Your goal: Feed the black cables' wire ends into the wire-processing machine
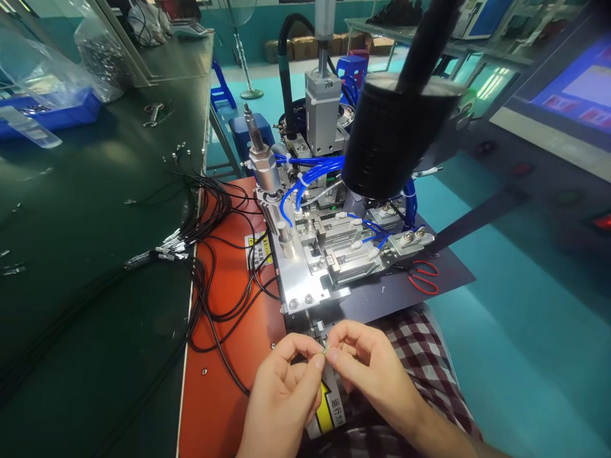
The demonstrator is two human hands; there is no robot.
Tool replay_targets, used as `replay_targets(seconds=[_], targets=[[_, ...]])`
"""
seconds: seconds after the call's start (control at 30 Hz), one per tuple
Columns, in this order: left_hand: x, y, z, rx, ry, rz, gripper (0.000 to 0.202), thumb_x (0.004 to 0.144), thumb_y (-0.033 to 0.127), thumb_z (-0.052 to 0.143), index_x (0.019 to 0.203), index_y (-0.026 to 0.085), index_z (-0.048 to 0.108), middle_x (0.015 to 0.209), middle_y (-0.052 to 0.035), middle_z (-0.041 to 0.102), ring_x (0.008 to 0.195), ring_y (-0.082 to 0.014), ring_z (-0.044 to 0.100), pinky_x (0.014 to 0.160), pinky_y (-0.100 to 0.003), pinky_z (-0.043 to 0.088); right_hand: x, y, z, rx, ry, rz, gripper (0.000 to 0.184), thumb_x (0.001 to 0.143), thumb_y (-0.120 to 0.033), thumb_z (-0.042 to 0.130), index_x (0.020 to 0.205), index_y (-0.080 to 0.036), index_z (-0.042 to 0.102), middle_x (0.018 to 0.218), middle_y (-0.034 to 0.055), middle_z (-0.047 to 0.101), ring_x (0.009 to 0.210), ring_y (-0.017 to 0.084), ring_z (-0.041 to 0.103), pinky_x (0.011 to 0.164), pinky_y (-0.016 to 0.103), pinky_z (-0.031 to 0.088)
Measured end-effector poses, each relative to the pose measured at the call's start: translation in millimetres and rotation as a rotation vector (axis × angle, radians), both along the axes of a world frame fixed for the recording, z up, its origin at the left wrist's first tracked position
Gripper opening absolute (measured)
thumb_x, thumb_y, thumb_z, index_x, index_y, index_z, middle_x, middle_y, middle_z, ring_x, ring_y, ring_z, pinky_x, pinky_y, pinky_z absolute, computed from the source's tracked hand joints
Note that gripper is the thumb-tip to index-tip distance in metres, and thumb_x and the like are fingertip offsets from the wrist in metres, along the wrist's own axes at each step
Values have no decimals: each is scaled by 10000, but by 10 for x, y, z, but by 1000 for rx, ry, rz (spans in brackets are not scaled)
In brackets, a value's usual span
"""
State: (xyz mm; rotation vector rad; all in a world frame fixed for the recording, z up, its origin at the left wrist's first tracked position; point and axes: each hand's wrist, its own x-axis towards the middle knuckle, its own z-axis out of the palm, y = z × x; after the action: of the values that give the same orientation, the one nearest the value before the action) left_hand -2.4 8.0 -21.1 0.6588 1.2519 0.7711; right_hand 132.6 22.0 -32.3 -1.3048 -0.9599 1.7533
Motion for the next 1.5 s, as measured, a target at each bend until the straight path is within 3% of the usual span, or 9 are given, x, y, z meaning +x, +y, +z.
replay_targets(seconds=[0.33, 0.6, 0.83, 1.1, 1.5], targets=[[-14, -29, -37, 0, 1, 18, 358, 750, 512, 665, 806, 182, 538, 353, 106, 372, 358, -40, 248, 426, -179, 202, -25, -9, -48, -88, 167, -40, 281, 703, -390, 706, 683, -157, 551, 452, -87, 430, 395, 53, 354, 411, 183, 271], [-5, -20, -41, 12, 10, 1, 363, 751, 514, 666, 804, 178, 540, 360, 107, 371, 362, -38, 239, 419, -175, 194, -22, -32, -53, -79, 147, -37, 232, 726, -349, 670, 688, -159, 542, 469, -84, 427, 404, 58, 356, 419, 191, 267], [-12, 9, 4, -19, -51, 10, 332, 760, 479, 674, 795, 172, 552, 345, 109, 366, 371, -35, 214, 445, -178, 200, -1, -83, -21, 297, -135, -41, 98, 789, -225, 604, 714, -168, 579, 627, -30, 495, 556, 101, 433, 538, 227, 367], [-12, 2, -23, -13, 6, -7, 279, 798, 439, 638, 792, 176, 546, 330, 116, 361, 350, -34, 200, 442, -183, 225, -21, -73, -79, -15, 129, -42, 270, 787, -409, 642, 736, -170, 527, 486, -85, 430, 416, 65, 353, 432, 196, 280], [-21, -4, -47, 7, 21, -32, 235, 834, 396, 592, 799, 175, 520, 325, 119, 369, 340, -29, 188, 435, -192, 166, 49, -21, 21, 142, -187, 20, 117, 773, -239, 626, 699, -154, 593, 537, -53, 454, 500, 93, 387, 483, 231, 299]])
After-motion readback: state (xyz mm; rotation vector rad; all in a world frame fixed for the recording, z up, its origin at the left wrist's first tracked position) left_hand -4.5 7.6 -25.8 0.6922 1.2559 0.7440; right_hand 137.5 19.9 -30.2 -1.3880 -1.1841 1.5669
